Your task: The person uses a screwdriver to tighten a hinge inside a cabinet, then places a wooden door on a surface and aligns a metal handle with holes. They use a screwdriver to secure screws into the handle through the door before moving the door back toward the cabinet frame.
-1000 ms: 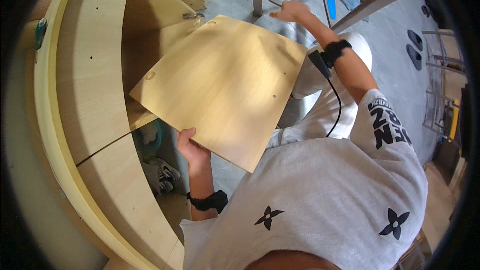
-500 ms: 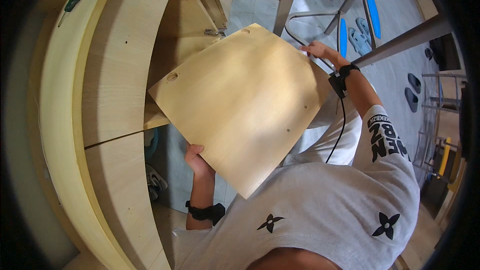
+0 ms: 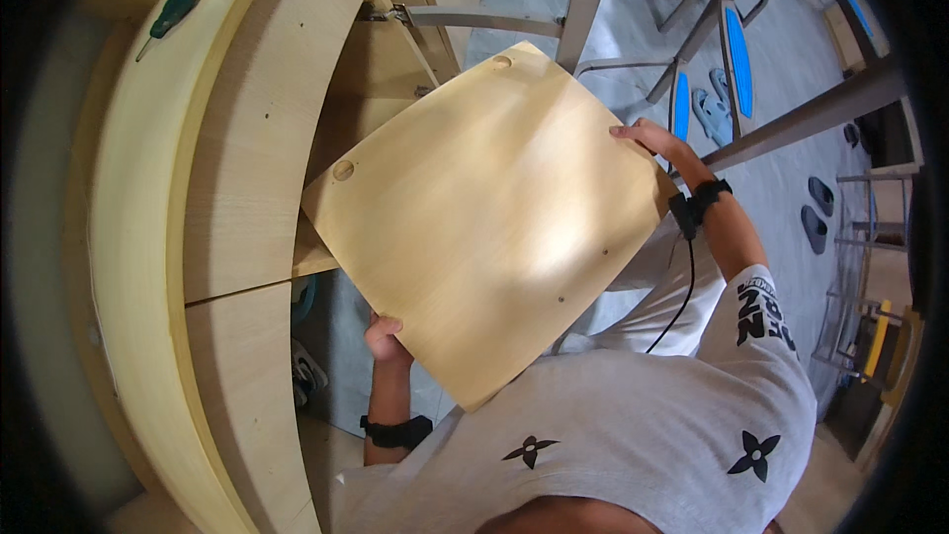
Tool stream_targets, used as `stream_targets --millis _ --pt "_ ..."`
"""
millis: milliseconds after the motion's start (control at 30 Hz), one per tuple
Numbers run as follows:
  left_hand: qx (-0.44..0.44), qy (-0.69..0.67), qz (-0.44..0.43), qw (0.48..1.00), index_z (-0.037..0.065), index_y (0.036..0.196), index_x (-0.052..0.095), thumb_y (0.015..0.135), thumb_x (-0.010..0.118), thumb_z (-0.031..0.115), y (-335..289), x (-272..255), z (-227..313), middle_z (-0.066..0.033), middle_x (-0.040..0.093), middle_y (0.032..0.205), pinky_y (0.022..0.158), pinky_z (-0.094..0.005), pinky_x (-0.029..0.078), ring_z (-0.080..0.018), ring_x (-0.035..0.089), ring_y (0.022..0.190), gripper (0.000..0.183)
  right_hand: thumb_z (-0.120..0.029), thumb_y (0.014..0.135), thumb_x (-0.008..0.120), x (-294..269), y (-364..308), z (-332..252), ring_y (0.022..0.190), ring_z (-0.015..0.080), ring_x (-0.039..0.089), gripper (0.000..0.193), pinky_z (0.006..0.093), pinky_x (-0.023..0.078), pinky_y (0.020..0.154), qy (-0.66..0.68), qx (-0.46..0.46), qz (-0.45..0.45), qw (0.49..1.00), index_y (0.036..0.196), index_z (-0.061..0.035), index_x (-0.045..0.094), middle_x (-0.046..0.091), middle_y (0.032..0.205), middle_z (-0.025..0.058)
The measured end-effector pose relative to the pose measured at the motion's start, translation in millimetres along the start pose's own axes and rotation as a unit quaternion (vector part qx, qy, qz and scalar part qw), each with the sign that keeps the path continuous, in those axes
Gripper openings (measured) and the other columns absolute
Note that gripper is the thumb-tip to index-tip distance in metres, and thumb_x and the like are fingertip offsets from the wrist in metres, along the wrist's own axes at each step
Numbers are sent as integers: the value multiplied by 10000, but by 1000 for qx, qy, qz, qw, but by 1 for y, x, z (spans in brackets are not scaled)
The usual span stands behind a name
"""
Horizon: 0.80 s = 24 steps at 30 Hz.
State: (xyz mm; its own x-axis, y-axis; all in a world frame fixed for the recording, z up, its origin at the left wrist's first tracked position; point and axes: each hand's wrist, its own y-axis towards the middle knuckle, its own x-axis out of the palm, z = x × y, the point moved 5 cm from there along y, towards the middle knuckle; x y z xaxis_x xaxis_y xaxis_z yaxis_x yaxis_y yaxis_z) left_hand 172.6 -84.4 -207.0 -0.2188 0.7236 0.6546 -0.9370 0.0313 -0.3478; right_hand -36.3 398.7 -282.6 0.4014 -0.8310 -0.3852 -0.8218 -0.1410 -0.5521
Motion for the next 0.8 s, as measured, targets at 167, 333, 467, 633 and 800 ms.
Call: stream_targets --millis 167,333,467,633,800 --pt "-18 0 24 1000 -51 1238 402 590 523 131 1 -8 -1 -179 560 1078 790 -393 499 -321 588 917 683 -559 752 611 -4 -2 -14 597 180 609 639 285 473 585 -22 -10 -11 1000 777 77 672 641 679 112" --pt "22 30 -10 999 -53 1197 434 553 522 106 -20 16 25 -171 568 1071 823 -383 477 -304 581 936 669 -615 755 594 19 16 -1 564 146 572 709 278 458 533 -41 -6 -85 996 782 90 653 606 638 84" --pt "93 115 -18 989 -71 1180 449 566 526 95 -28 24 36 -172 590 997 756 -386 495 -309 598 865 640 -681 734 568 41 20 18 412 80 322 689 259 214 377 -22 43 -151 987 645 -1 639 460 512 -14" --pt "31 142 -9 989 -50 1173 474 527 542 87 -18 6 45 -148 597 1003 770 -355 485 -288 600 866 664 -627 770 573 51 6 23 395 71 279 597 261 177 376 -42 43 -167 984 613 -52 610 357 456 -48" --pt "-17 144 29 989 -16 1166 510 486 576 64 -5 -10 40 -121 616 1002 760 -346 492 -276 606 876 688 -547 743 655 50 -1 44 402 82 319 556 267 208 381 -18 25 -124 992 636 -2 621 406 484 -22"
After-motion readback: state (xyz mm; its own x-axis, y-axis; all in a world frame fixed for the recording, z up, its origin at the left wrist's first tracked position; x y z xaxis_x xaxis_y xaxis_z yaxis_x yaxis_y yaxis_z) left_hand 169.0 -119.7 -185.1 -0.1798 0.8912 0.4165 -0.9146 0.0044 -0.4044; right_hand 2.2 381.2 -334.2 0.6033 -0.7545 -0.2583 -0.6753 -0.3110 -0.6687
